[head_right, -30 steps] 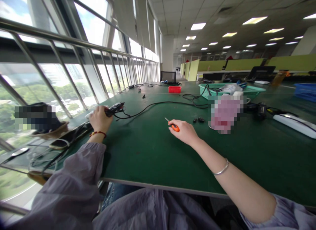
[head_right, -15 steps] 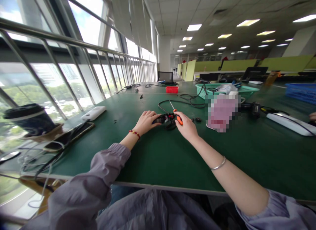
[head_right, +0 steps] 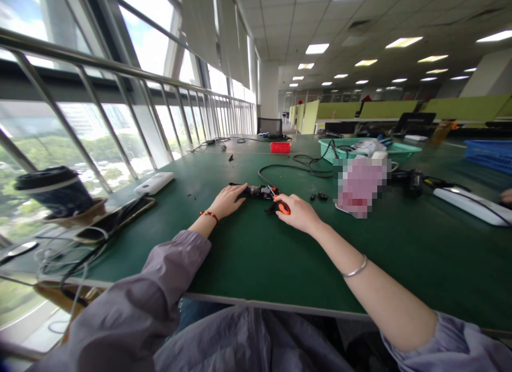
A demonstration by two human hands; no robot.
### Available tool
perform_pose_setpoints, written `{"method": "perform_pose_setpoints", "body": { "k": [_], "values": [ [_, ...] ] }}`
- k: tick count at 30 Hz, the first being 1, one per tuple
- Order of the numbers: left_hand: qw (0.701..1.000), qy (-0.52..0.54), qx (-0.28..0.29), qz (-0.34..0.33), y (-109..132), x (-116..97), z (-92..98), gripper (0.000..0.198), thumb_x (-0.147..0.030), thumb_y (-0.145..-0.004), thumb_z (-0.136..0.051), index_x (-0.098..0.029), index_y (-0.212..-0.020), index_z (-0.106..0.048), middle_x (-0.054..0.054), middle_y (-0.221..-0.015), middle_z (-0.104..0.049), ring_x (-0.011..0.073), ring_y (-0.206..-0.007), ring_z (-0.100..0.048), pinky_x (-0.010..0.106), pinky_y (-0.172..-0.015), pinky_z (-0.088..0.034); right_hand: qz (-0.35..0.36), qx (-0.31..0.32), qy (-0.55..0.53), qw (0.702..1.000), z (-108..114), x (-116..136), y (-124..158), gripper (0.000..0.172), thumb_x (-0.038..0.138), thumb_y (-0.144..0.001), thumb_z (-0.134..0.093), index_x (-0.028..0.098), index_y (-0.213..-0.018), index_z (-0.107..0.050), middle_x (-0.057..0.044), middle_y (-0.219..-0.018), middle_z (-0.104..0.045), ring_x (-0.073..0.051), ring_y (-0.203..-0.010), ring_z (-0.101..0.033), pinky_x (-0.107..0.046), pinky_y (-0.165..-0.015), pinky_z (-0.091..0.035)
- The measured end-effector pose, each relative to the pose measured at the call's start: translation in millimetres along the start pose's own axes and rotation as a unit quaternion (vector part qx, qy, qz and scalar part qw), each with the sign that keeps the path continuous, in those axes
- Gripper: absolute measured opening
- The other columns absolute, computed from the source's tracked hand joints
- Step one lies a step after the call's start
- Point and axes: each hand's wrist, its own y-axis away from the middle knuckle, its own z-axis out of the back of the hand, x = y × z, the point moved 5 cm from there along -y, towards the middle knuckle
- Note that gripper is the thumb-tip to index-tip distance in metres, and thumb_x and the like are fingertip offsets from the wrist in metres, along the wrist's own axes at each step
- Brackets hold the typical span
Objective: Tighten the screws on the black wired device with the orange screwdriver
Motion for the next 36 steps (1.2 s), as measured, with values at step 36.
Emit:
{"method": "perform_pose_setpoints", "body": {
  "k": [36],
  "values": [
    [0.989, -0.119, 0.082, 0.036, 8.6, -42.6, 14.2, 0.035, -0.002, -0.087, -0.038, -0.012, -0.097, -0.070, 0.016, -0.105, -0.060, 0.0242, -0.101, -0.059, 0.032, -0.077, -0.054, -0.013, -0.043, -0.014, 0.999, 9.1, 4.8, 1.3, 0.035, 0.033, -0.079, -0.053, 0.027, -0.113, -0.061, -0.005, -0.093, -0.065, -0.019, -0.077, -0.061, -0.029, -0.067, -0.046]
  ]
}}
